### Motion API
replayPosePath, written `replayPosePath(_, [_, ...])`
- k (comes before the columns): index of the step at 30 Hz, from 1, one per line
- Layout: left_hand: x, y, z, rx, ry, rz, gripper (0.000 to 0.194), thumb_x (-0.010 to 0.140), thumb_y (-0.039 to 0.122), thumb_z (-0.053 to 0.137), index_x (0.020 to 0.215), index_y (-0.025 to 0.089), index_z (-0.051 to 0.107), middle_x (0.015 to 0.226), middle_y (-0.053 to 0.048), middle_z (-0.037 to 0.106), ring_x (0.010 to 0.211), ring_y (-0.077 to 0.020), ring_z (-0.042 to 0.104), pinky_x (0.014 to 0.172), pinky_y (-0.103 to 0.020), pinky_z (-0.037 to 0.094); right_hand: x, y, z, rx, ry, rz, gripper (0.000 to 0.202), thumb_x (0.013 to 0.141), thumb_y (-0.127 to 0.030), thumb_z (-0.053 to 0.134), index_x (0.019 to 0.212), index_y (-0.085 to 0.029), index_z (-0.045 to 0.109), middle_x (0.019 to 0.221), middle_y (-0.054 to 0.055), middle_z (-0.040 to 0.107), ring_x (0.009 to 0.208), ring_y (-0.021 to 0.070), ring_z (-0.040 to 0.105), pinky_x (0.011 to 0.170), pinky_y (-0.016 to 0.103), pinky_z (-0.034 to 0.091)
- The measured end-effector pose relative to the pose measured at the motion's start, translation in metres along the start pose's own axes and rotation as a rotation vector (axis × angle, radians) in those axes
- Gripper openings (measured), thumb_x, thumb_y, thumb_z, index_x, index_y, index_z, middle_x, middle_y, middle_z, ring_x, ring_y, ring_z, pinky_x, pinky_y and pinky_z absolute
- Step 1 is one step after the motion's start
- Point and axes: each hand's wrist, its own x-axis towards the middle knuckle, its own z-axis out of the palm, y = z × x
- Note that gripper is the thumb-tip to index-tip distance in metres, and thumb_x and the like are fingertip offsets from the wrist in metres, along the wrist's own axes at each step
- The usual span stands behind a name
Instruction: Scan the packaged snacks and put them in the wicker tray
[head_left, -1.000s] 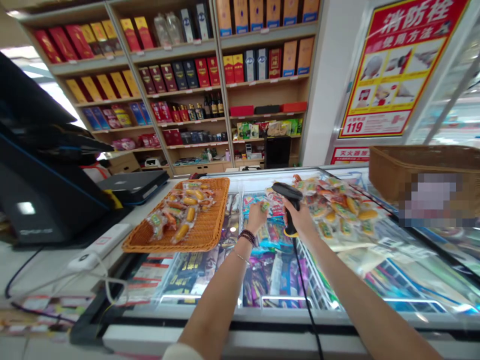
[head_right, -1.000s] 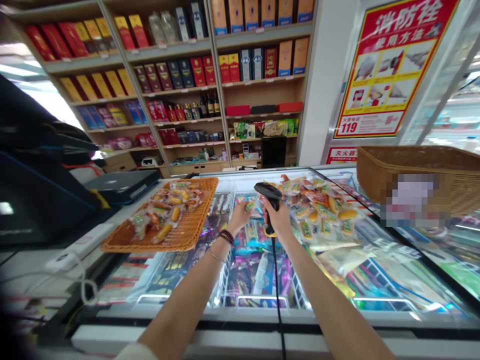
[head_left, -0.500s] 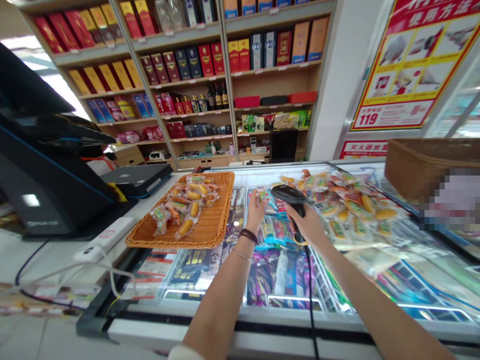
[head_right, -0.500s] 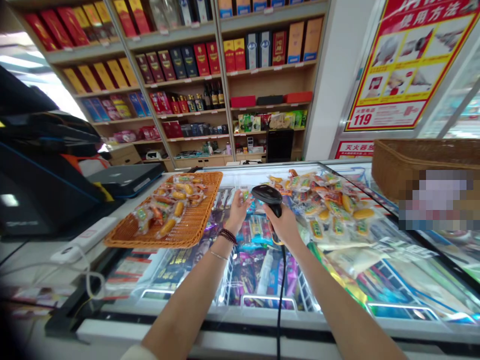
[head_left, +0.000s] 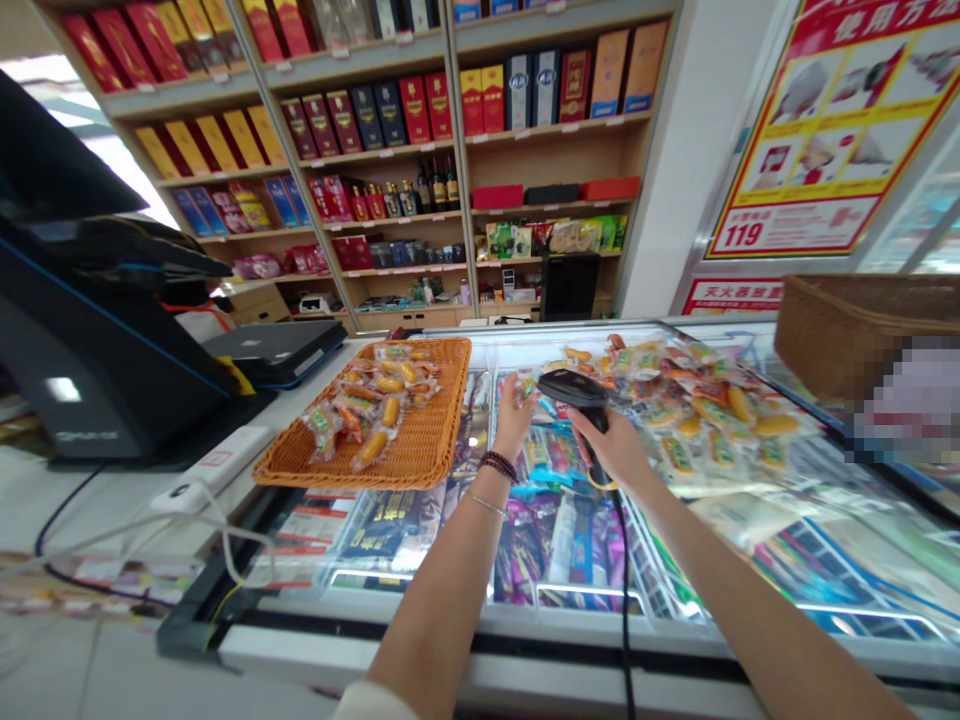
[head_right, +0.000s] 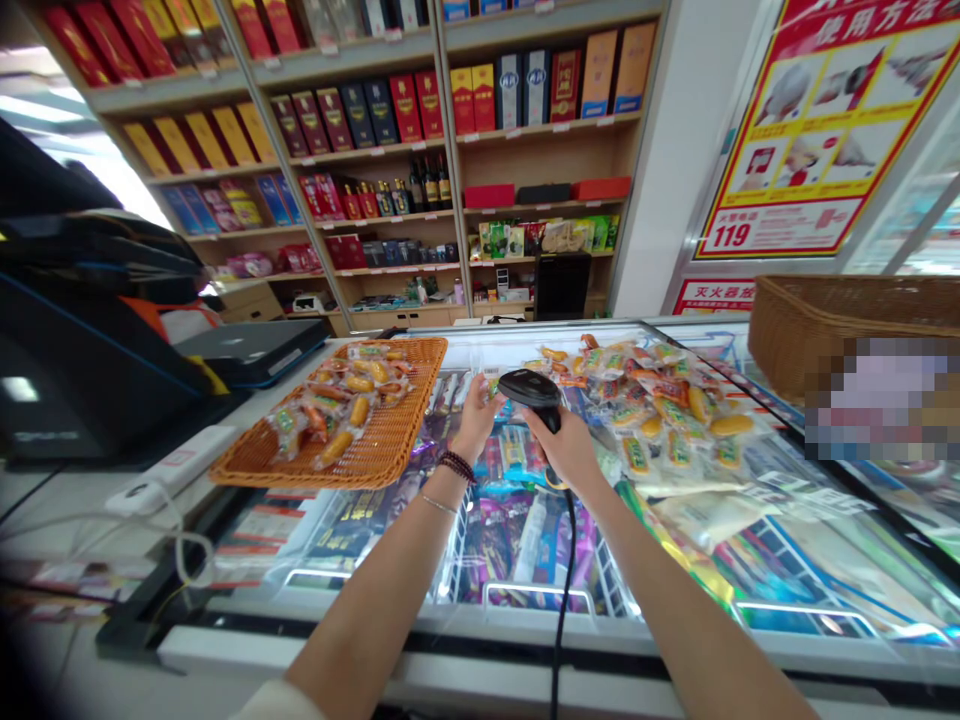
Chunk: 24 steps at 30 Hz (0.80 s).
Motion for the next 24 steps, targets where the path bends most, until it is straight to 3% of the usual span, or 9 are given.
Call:
replayPosePath(11, [0.0,0.002,0.001,0.004,-0.017,-0.006,0.047,0.084,0.012,0.069,0.128,0.022,0.056,0.127,-0.01,0.067,0.114,-0.0195,0.068,0.095,-0.034,0.058,-0.001,-0.003,0.0,0.027,-0.007,0.018,0.047,0.08,-0.066,0.067,0.059,-0.027,0.052,0.04,0.0,0.054,0.034,0.0163,0.048,0.043,0.031,0.04])
replayPosePath(15, [-0.004,0.006,0.003,0.041,0.016,-0.052,0.042,0.089,0.021,0.069,0.129,0.022,0.055,0.118,-0.009,0.07,0.098,-0.0176,0.072,0.084,-0.032,0.06,0.004,-0.005,0.002,0.165,-0.018,0.067,0.048,0.075,-0.068,0.072,0.059,-0.027,0.052,0.039,-0.001,0.052,0.032,0.0159,0.044,0.038,0.031,0.037])
replayPosePath(19, [0.001,0.022,0.003,0.013,0.079,-0.078,0.034,0.09,0.027,0.07,0.121,0.02,0.059,0.103,-0.008,0.072,0.085,-0.0161,0.071,0.081,-0.032,0.059,0.018,-0.014,0.01,0.294,-0.024,0.081,0.046,0.074,-0.066,0.077,0.06,-0.028,0.055,0.042,-0.001,0.053,0.034,0.0164,0.045,0.036,0.032,0.039])
replayPosePath(21, [0.007,0.036,-0.008,-0.044,0.138,-0.077,0.028,0.091,0.029,0.068,0.116,0.02,0.06,0.1,-0.007,0.071,0.082,-0.0139,0.07,0.082,-0.03,0.059,0.028,-0.02,0.019,0.354,-0.017,0.061,0.046,0.071,-0.065,0.08,0.062,-0.026,0.057,0.046,-0.001,0.055,0.035,0.015,0.046,0.035,0.03,0.039])
replayPosePath(24, [0.015,0.063,-0.046,-0.02,0.238,-0.028,0.021,0.094,0.028,0.062,0.113,0.019,0.06,0.097,-0.005,0.07,0.083,-0.013,0.068,0.084,-0.029,0.058,0.039,-0.031,0.04,0.417,-0.037,0.025,0.047,0.069,-0.064,0.082,0.067,-0.023,0.06,0.053,0.0,0.059,0.036,0.0131,0.048,0.034,0.028,0.039])
